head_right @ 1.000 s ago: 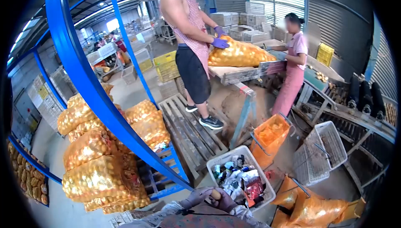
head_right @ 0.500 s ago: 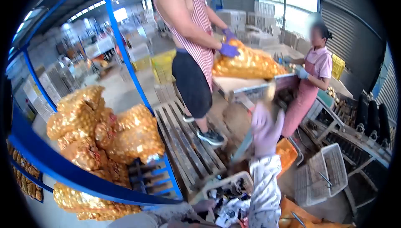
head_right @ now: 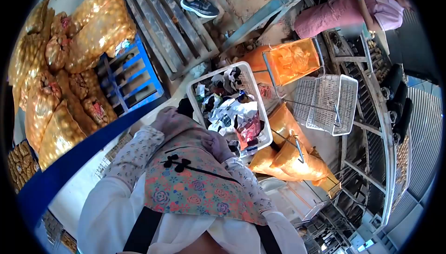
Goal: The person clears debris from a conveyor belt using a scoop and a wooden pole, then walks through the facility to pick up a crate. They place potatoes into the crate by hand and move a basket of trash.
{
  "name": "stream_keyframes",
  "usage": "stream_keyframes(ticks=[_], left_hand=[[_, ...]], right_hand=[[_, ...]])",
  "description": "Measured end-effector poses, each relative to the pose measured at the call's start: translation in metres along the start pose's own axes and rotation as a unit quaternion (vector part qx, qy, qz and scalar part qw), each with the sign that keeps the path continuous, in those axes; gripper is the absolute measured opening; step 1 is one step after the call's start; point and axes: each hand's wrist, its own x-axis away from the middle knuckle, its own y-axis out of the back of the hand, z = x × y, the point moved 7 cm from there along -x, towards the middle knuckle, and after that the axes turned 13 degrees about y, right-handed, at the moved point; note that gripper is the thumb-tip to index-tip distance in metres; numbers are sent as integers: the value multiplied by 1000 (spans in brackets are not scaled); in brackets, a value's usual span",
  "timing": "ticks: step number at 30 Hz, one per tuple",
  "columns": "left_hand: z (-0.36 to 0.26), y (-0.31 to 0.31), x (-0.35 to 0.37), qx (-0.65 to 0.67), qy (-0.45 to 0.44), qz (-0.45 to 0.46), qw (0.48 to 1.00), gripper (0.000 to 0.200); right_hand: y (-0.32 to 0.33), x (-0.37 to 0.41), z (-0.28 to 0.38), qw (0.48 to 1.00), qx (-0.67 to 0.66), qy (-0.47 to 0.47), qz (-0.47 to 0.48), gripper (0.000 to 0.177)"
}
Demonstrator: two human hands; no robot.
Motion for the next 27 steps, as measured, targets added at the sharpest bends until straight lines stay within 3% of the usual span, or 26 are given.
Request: stream_keyframes(ticks=[1,2,3,4,5,6,7,8,9,12,14,15,16,17,18,19,20,21,22,23,24,27], left_hand=[[23,27,6,57,-17,4,998,25],[32,51,36,-20,-46,-92,995,29],[55,69,58,48,-62,-111,991,31],[86,91,77,37,-82,-149,985,30],[113,105,105,41,-42,-207,976,27],[167,128,111,107,-25,-203,973,32],[205,138,129,129,5,-204,970,31],[254,152,143,166,55,-203,963,27],[297,158,152,211,96,-200,952,23],[359,159,199,52,179,-321,929,20],[379,148,212,30,179,-345,921,23],[393,144,214,139,157,-360,909,30],[407,139,217,245,129,-375,885,40],[460,162,189,48,173,-392,902,59],[476,165,191,85,230,-402,882,70],[468,165,209,105,270,-409,865,81],[468,166,222,180,274,-428,842,84],[478,172,229,249,273,-442,817,88],[497,181,231,355,241,-460,778,91],[519,195,228,451,203,-471,731,93],[542,215,226,513,180,-475,692,90],[598,305,212,664,95,-481,564,77]], right_hand=[[13,-5,10,954,247,135,103,26],[26,-4,20,824,475,281,125,26],[44,-20,11,789,531,291,104,28],[62,-36,2,750,585,297,81,31],[118,-64,-55,960,269,30,-77,37],[103,-61,-47,881,465,73,-48,38],[77,-40,-33,760,640,109,-18,39],[65,-16,-45,833,551,-38,16,42],[68,-14,-51,804,594,-3,28,42],[63,0,-67,698,702,93,104,40],[40,20,-45,737,634,116,206,33],[21,29,-37,750,594,118,266,30],[37,21,-35,800,569,27,189,17],[51,19,-32,839,533,-53,96,9],[64,-9,-23,666,718,74,188,12],[62,-20,-17,444,827,212,273,16],[41,-1,-15,377,821,276,327,22],[-4,43,-24,269,751,410,442,23],[19,28,-26,553,741,204,323,25],[52,24,-48,754,641,-29,140,28],[8,68,-93,858,501,-105,39,30],[0,85,-154,721,684,-95,47,26]])
